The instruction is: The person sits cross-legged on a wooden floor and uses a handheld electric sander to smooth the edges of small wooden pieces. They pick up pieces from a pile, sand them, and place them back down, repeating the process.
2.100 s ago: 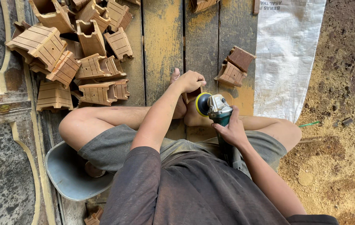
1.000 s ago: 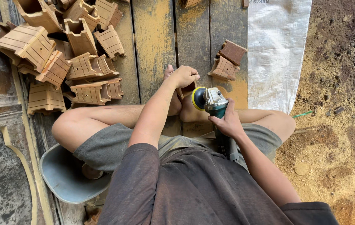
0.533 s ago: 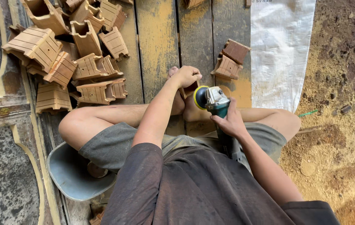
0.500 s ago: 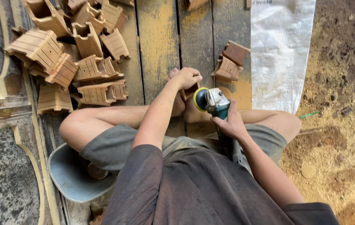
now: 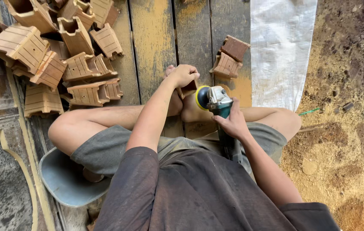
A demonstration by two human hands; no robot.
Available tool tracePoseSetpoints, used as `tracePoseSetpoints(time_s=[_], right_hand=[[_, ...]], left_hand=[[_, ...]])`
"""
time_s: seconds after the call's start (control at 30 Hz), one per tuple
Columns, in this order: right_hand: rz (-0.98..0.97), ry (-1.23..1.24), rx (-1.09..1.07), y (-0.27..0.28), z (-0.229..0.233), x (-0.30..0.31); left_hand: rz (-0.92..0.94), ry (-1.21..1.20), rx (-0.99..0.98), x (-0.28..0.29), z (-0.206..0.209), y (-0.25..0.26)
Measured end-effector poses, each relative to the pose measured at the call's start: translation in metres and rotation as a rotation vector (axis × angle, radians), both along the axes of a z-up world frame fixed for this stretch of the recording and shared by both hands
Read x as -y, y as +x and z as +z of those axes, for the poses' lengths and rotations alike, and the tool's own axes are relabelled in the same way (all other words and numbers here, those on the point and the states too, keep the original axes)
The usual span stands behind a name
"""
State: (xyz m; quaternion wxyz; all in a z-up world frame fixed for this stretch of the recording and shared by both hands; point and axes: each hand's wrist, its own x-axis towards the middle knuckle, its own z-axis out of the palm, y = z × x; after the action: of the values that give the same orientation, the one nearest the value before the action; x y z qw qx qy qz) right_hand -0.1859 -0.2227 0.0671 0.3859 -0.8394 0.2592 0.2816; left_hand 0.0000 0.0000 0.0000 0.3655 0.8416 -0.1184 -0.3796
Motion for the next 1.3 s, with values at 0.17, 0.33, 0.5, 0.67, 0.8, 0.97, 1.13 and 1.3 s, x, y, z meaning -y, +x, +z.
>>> tracePoseSetpoints(time_s=[0.17,0.33,0.5,0.67,0.8,0.97,1.13,1.3], right_hand=[[-0.071,-0.010,0.016,-0.010,0.011,0.018],[-0.085,0.007,0.018,-0.017,0.017,0.017],[-0.015,0.039,-0.016,-0.019,0.011,0.007],[0.071,0.060,-0.028,-0.017,0.014,-0.008],[0.122,0.073,-0.022,-0.019,0.007,-0.012],[0.158,0.088,-0.028,-0.008,-0.001,-0.013],[0.180,0.069,-0.002,-0.005,-0.010,-0.014],[0.183,0.040,-0.003,-0.009,-0.010,-0.017]], left_hand=[[0.013,-0.047,-0.060,-0.004,0.008,0.019],[0.071,-0.100,-0.077,0.005,-0.027,0.020],[0.175,-0.115,0.007,0.029,-0.138,0.014],[0.203,-0.113,0.039,0.031,-0.119,0.002],[0.188,-0.099,0.065,0.041,-0.116,0.000],[0.201,-0.108,0.060,0.043,-0.114,0.005],[0.197,-0.105,0.061,0.043,-0.121,0.010],[0.202,-0.111,0.041,0.044,-0.123,0.011]])
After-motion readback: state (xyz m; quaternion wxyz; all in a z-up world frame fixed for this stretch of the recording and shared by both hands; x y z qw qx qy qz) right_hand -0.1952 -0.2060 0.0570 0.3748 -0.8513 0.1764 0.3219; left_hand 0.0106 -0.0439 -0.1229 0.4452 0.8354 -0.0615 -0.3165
